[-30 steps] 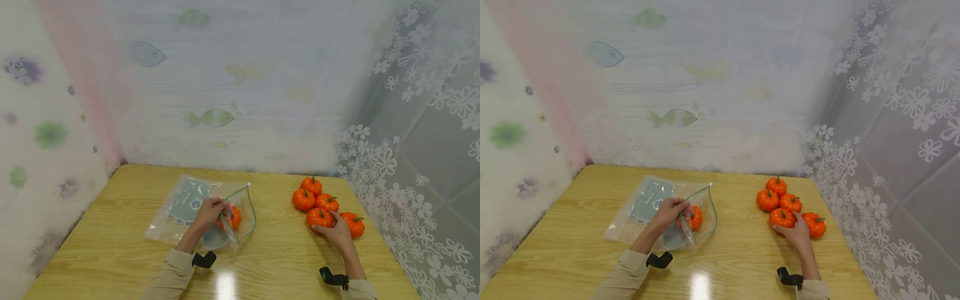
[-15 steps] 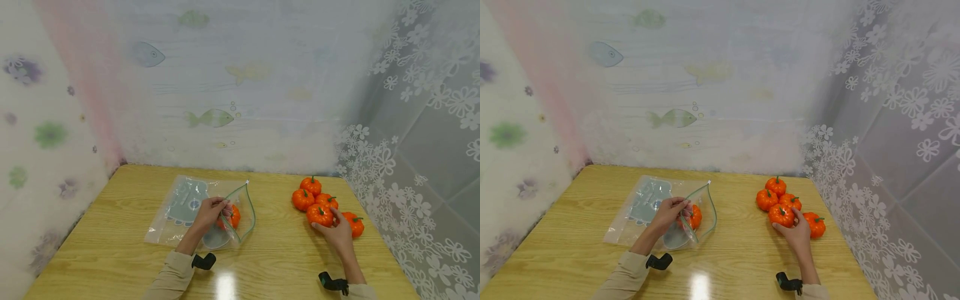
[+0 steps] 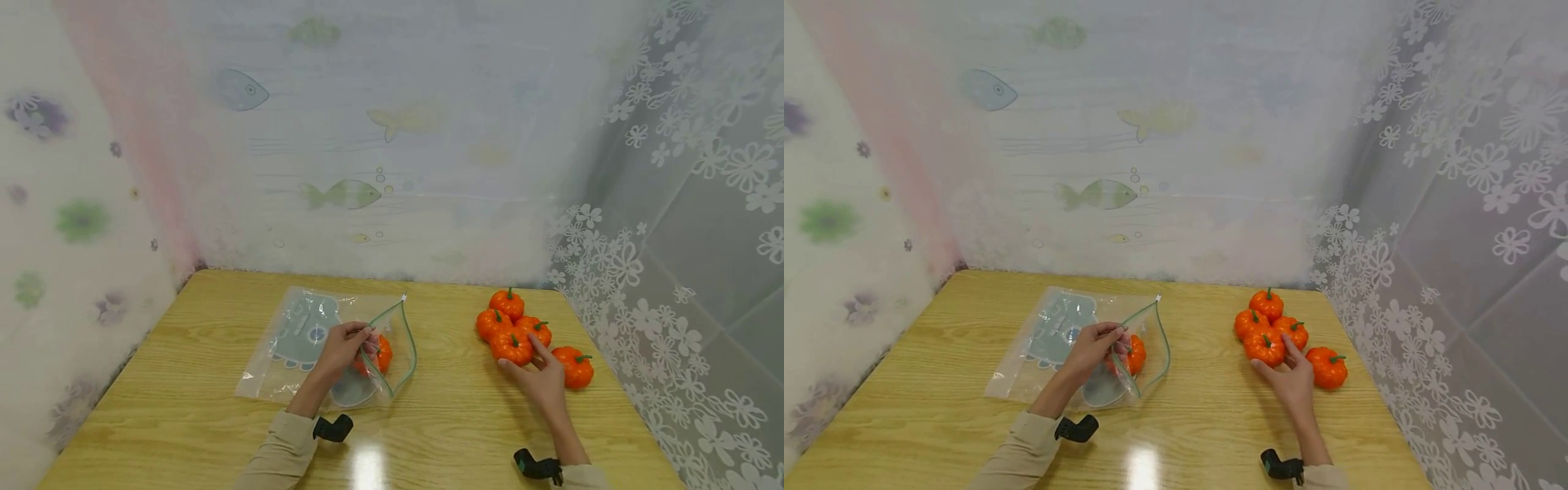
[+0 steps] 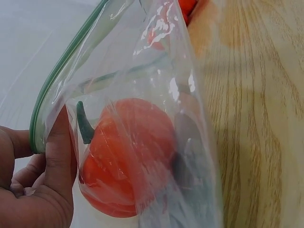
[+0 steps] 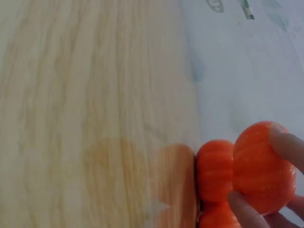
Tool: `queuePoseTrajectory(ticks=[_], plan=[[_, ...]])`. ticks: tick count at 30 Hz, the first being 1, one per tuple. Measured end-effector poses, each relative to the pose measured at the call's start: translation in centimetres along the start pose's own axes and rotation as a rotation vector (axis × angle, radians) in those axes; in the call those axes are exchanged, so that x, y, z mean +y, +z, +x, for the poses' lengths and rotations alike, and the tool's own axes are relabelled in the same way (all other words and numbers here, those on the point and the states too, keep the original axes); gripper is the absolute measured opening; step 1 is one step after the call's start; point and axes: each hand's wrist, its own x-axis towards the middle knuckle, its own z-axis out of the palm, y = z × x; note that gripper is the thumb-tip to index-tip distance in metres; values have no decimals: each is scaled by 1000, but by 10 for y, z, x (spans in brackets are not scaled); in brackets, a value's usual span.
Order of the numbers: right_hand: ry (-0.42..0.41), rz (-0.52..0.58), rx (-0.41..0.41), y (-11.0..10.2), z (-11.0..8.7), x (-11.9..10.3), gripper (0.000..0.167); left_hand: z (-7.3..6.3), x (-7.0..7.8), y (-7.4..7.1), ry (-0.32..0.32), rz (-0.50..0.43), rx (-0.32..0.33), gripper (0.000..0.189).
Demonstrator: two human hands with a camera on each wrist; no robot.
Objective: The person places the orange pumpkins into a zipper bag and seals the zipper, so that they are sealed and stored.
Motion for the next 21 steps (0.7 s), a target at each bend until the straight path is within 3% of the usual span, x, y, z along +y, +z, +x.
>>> queuePoseTrajectory(ticks=[6, 21], plan=[[-54, 67, -10, 11, -1, 3, 85, -1, 0, 1, 6, 17, 4, 26], [-14, 133, -115, 29, -4, 3, 81, -2, 1, 1, -4, -10, -21, 27]])
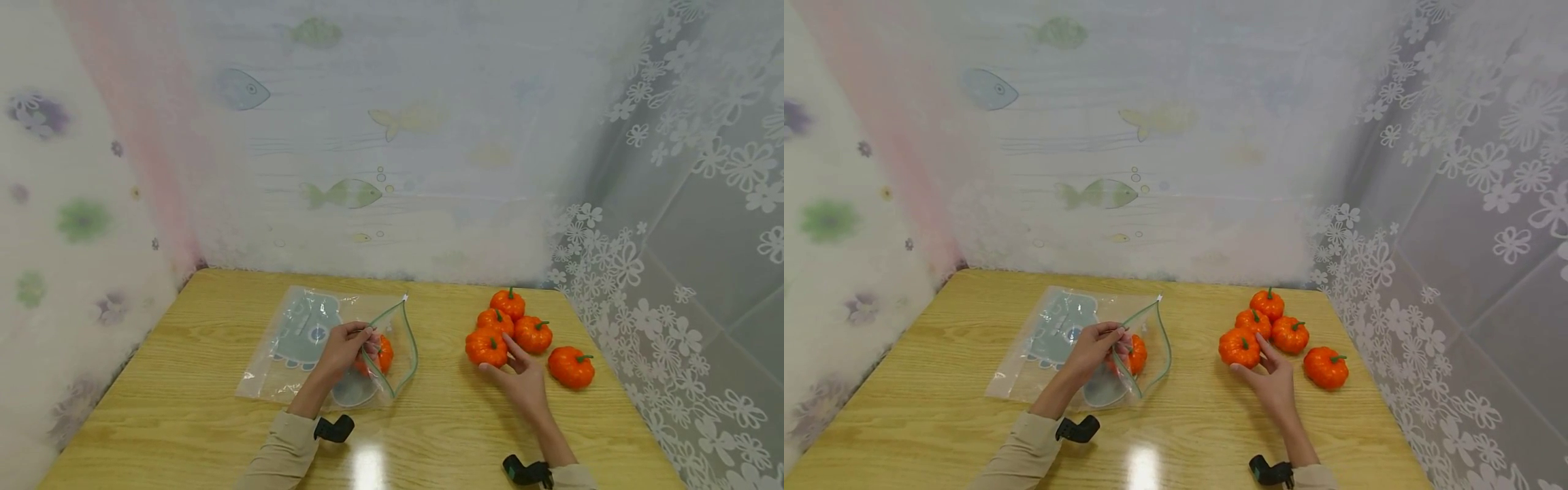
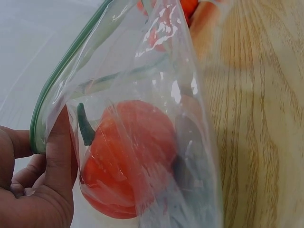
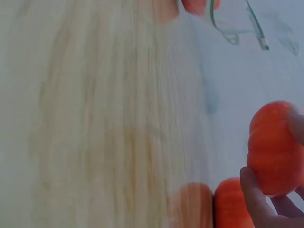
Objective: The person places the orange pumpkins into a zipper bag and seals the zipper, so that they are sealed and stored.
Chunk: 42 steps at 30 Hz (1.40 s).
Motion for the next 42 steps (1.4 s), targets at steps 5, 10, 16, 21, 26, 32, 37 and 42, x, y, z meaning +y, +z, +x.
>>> queuePoseTrajectory(ticks=[5, 10, 16, 21, 26, 32, 37, 42], plan=[[-36, 53, -47, 9, 0, 3, 76, 0, 0, 0, 5, -5, -15, 28], [-84, 121, -93, 18, -2, 1, 74, 0, 0, -1, 6, -13, -8, 28], [-127, 159, -128, 29, -5, -3, 71, -1, 0, -1, 6, -8, -2, 29], [-122, 198, -164, 39, -11, -7, 72, -1, -1, 0, 13, -19, -15, 29], [-141, 242, -219, 49, -17, -11, 74, 0, -4, 1, 13, -47, -11, 28], [-227, 287, -291, 62, -21, -14, 75, -1, -5, 3, 15, -47, 6, 27], [-242, 313, -334, 74, -22, -17, 78, -2, -4, 3, 21, -48, 7, 27], [-185, 317, -357, 85, -21, -22, 81, -4, -1, 3, 14, -42, 2, 27]])
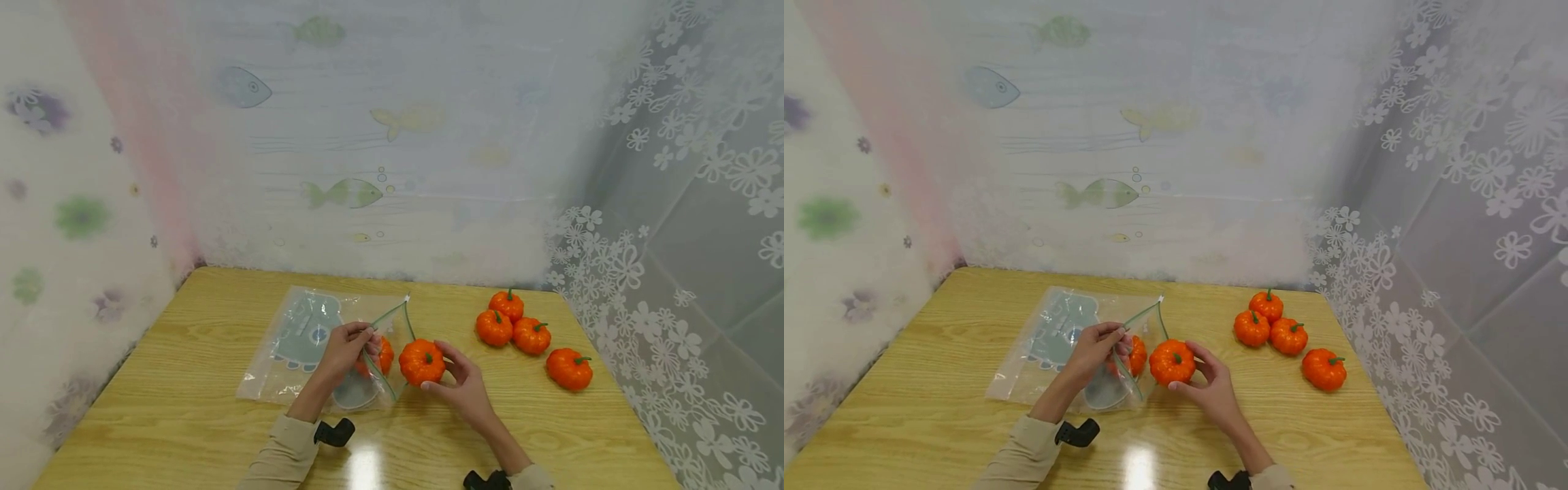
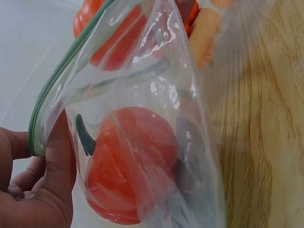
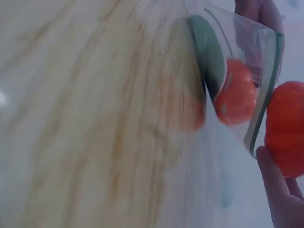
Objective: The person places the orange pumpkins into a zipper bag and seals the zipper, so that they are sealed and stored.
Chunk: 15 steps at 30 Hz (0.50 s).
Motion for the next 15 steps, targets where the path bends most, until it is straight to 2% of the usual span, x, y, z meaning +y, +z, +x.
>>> queuePoseTrajectory(ticks=[9, 15], plan=[[14, -66, -92, 12, 9, -1, 79, -2, 1, 1, 16, 54, 10, 27], [43, -87, -96, 20, 13, -6, 77, -3, 4, 2, 18, 74, 11, 28]])
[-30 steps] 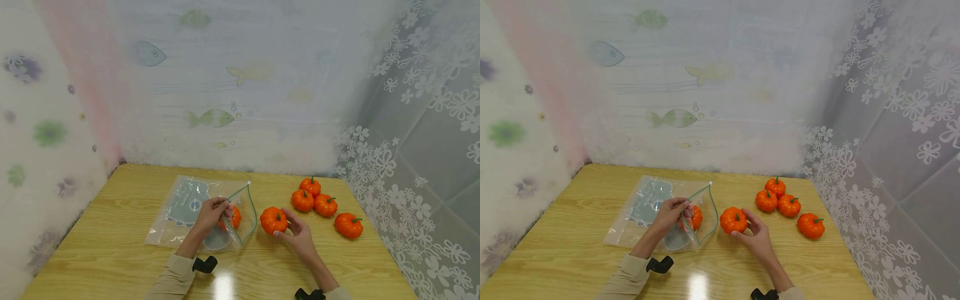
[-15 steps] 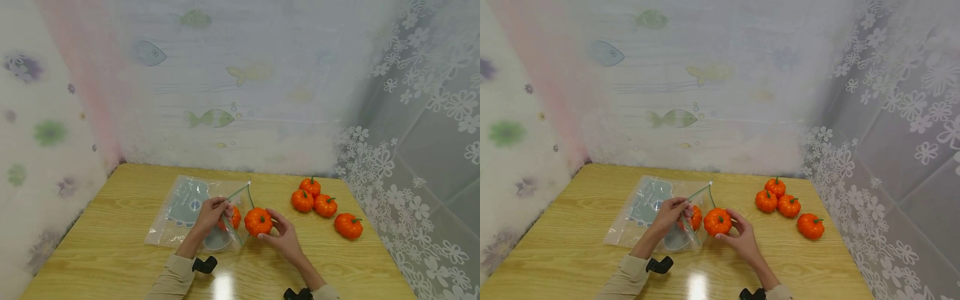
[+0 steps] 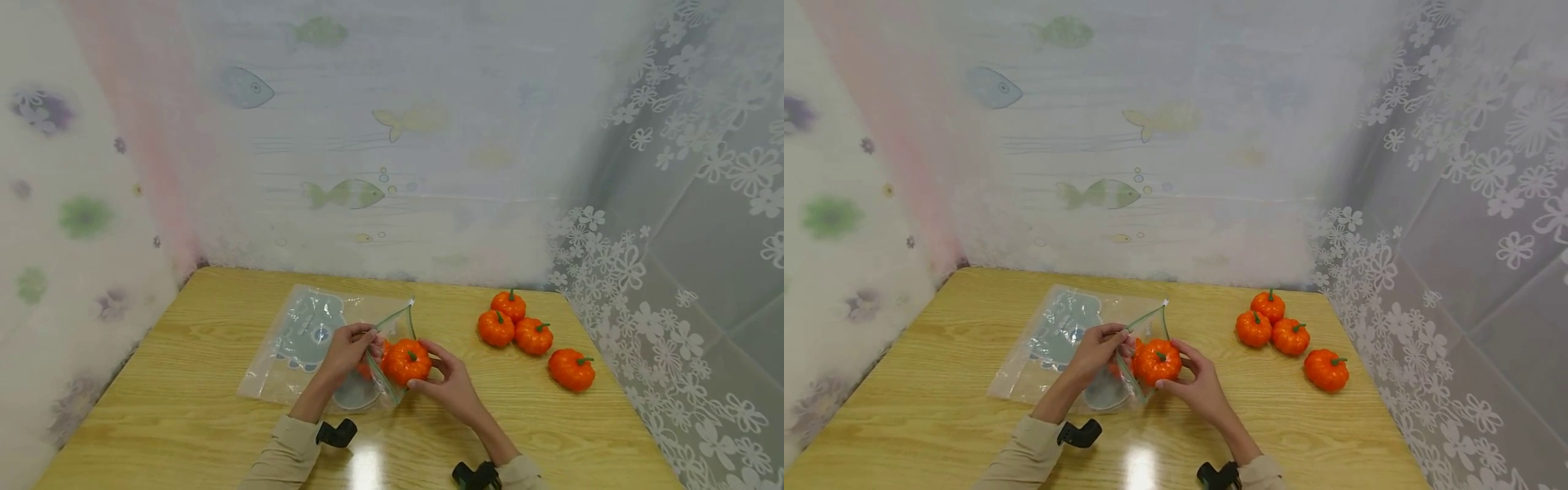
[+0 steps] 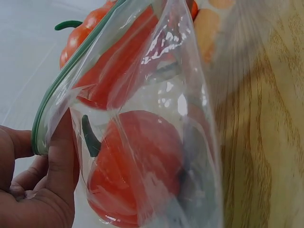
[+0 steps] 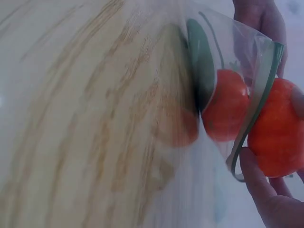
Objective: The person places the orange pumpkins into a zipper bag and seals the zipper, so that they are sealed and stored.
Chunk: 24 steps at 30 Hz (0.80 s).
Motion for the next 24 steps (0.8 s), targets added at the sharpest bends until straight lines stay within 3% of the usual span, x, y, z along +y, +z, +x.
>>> queuePoseTrajectory(ticks=[10, 24], plan=[[46, -99, 42, 8, 4, -5, 74, 0, 0, 2, -7, -11, 0, 27], [18, -227, 65, 20, 14, 0, 70, 1, 3, 5, 10, 4, -6, 26]])
